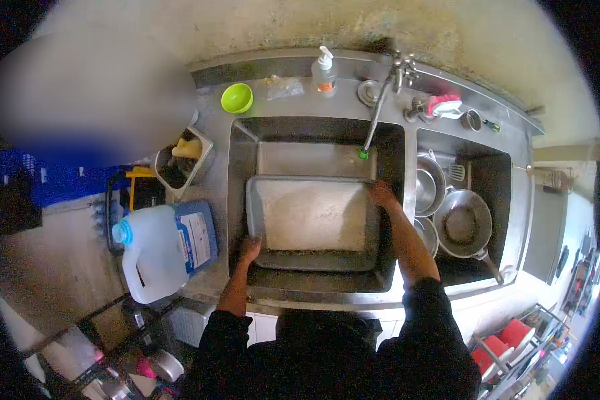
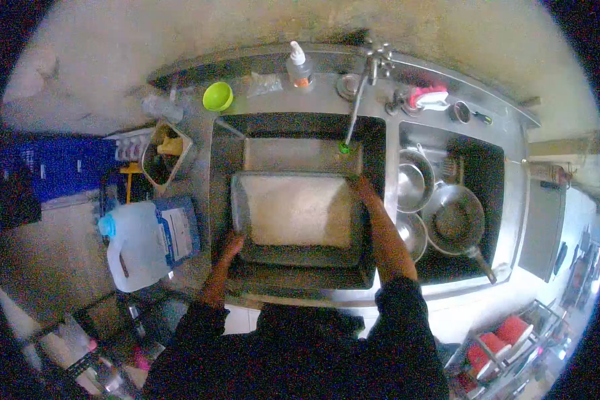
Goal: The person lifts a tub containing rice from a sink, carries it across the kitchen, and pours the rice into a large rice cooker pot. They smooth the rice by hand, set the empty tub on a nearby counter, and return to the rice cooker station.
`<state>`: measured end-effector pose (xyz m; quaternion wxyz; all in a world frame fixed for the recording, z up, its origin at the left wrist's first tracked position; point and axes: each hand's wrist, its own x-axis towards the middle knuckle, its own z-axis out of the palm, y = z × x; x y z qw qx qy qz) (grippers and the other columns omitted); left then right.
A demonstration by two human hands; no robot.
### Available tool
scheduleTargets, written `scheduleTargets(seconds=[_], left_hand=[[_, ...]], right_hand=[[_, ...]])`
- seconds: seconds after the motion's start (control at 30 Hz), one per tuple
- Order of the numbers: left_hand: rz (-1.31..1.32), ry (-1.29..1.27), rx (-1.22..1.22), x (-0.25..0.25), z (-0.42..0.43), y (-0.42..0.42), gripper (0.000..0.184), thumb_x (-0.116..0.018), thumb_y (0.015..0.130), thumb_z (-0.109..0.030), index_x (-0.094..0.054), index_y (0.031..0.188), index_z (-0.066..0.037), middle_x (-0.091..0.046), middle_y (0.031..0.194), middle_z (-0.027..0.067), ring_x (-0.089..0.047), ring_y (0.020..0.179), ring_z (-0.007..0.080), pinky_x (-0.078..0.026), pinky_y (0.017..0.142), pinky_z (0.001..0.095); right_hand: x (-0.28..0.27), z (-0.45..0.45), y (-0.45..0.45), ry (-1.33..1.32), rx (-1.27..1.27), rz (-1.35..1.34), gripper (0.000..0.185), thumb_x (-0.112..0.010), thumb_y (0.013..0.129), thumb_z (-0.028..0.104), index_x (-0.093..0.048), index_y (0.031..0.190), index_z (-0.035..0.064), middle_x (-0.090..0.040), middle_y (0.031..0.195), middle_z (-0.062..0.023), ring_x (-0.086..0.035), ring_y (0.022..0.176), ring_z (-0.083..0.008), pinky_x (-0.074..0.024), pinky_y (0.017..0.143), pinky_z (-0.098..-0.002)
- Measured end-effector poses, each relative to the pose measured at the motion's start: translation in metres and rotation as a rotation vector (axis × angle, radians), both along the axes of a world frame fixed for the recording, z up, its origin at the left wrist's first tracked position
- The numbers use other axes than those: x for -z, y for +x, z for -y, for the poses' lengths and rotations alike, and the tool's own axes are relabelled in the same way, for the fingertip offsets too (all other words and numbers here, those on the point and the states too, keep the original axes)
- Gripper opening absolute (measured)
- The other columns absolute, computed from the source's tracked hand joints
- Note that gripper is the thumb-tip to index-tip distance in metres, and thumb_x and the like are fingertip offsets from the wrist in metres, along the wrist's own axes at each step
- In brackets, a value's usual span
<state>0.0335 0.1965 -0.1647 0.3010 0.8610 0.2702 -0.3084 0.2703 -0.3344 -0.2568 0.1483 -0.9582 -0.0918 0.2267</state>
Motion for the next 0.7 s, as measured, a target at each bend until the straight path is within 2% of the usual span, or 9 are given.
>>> scheduleTargets(seconds=[0.07, 0.1, 0.17, 0.2, 0.3, 0.43, 0.5, 0.63, 0.7], left_hand=[[-0.259, -0.069, 0.292, -0.046, 0.007, 0.029, 0.065, -0.047, 0.09, -0.046, -0.041, 0.128, 0.006, -0.048, 0.124, 0.026, -0.048, 0.114, 0.0385, -0.039, 0.095, 0.0447], [-0.246, -0.059, 0.314, -0.042, 0.003, 0.031, 0.065, -0.047, 0.09, -0.046, -0.041, 0.128, 0.006, -0.048, 0.124, 0.026, -0.048, 0.114, 0.0385, -0.039, 0.095, 0.0447], [-0.076, 0.05, -0.003, -0.008, -0.005, 0.013, 0.053, -0.046, 0.091, -0.042, -0.052, 0.117, 0.003, -0.058, 0.107, 0.0232, -0.056, 0.099, 0.0342, -0.042, 0.084, 0.0441], [0.057, -0.111, 0.136, 0.009, -0.012, 0.015, 0.054, -0.046, 0.091, -0.046, -0.056, 0.112, 0.003, -0.062, 0.096, 0.0223, -0.058, 0.091, 0.0332, -0.042, 0.079, 0.0438], [0.022, -0.117, -0.122, -0.098, 0.02, 0.018, 0.058, -0.045, 0.09, -0.049, -0.056, 0.11, 0.004, -0.061, 0.098, 0.0226, -0.057, 0.092, 0.0358, -0.042, 0.08, 0.0435], [0.297, 0.002, -0.147, -0.165, 0.034, -0.002, 0.058, -0.048, 0.089, -0.051, -0.058, 0.106, 0.003, -0.062, 0.089, 0.0198, -0.06, 0.079, 0.0338, -0.045, 0.071, 0.0424], [0.379, -0.006, -0.138, -0.182, 0.025, -0.015, 0.053, -0.05, 0.089, -0.049, -0.058, 0.096, 0.003, -0.058, 0.074, 0.0118, -0.054, 0.062, 0.0239, -0.042, 0.059, 0.0384], [0.267, -0.23, -0.212, -0.284, 0.055, -0.017, 0.051, -0.051, 0.09, -0.048, -0.057, 0.089, 0.002, -0.051, 0.066, 0.0057, -0.047, 0.058, 0.0159, -0.038, 0.055, 0.0364], [0.529, -0.267, -0.114, -0.312, 0.076, -0.028, 0.05, -0.05, 0.09, -0.047, -0.056, 0.087, 0.002, -0.049, 0.065, 0.0038, -0.045, 0.06, 0.0144, -0.036, 0.056, 0.0355]], right_hand=[[-0.098, -0.026, 0.0, 0.099, -0.02, -0.001, 0.04, -0.053, 0.084, 0.041, -0.061, 0.102, 0.0065, -0.059, 0.093, -0.0249, -0.059, 0.086, -0.0411, -0.0475, 0.078, -0.0507], [-0.153, -0.039, -0.001, 0.165, -0.034, 0.01, 0.042, -0.054, 0.084, 0.042, -0.06, 0.102, 0.0044, -0.059, 0.094, -0.0259, -0.058, 0.087, -0.0414, -0.0472, 0.079, -0.0503], [-0.242, -0.059, -0.006, 0.312, -0.027, 0.081, 0.047, -0.056, 0.083, 0.043, -0.059, 0.102, 0.0001, -0.057, 0.097, -0.0279, -0.057, 0.09, -0.042, -0.0468, 0.081, -0.0497], [-0.278, -0.064, -0.008, 0.372, 0.012, 0.147, 0.05, -0.057, 0.083, 0.044, -0.059, 0.102, -0.002, -0.056, 0.098, -0.0289, -0.056, 0.091, -0.0423, -0.0465, 0.082, -0.0493], [-0.286, -0.056, -0.008, 0.307, 0.114, 0.236, 0.059, -0.06, 0.081, 0.049, -0.057, 0.103, -0.0056, -0.051, 0.106, -0.0312, -0.052, 0.097, -0.0422, -0.0427, 0.085, -0.0488], [-0.426, -0.049, -0.022, 0.358, 0.138, 0.303, 0.057, -0.061, 0.082, 0.047, -0.057, 0.1, -0.006, -0.054, 0.093, -0.0271, -0.054, 0.086, -0.038, -0.0427, 0.076, -0.0448], [-0.476, -0.043, -0.034, 0.378, 0.21, 0.256, 0.055, -0.062, 0.082, 0.046, -0.057, 0.098, -0.0067, -0.054, 0.088, -0.0244, -0.054, 0.083, -0.0352, -0.0427, 0.073, -0.0423], [-0.536, -0.017, -0.088, 0.305, 0.352, 0.412, 0.048, -0.06, 0.085, 0.042, -0.057, 0.084, -0.0066, -0.053, 0.077, -0.0198, -0.05, 0.073, -0.0315, -0.0408, 0.067, -0.0396], [-0.557, -0.007, -0.12, 0.337, 0.396, 0.562, 0.049, -0.059, 0.085, 0.041, -0.055, 0.079, -0.0066, -0.052, 0.074, -0.0202, -0.048, 0.069, -0.0338, -0.0401, 0.066, -0.0412]])
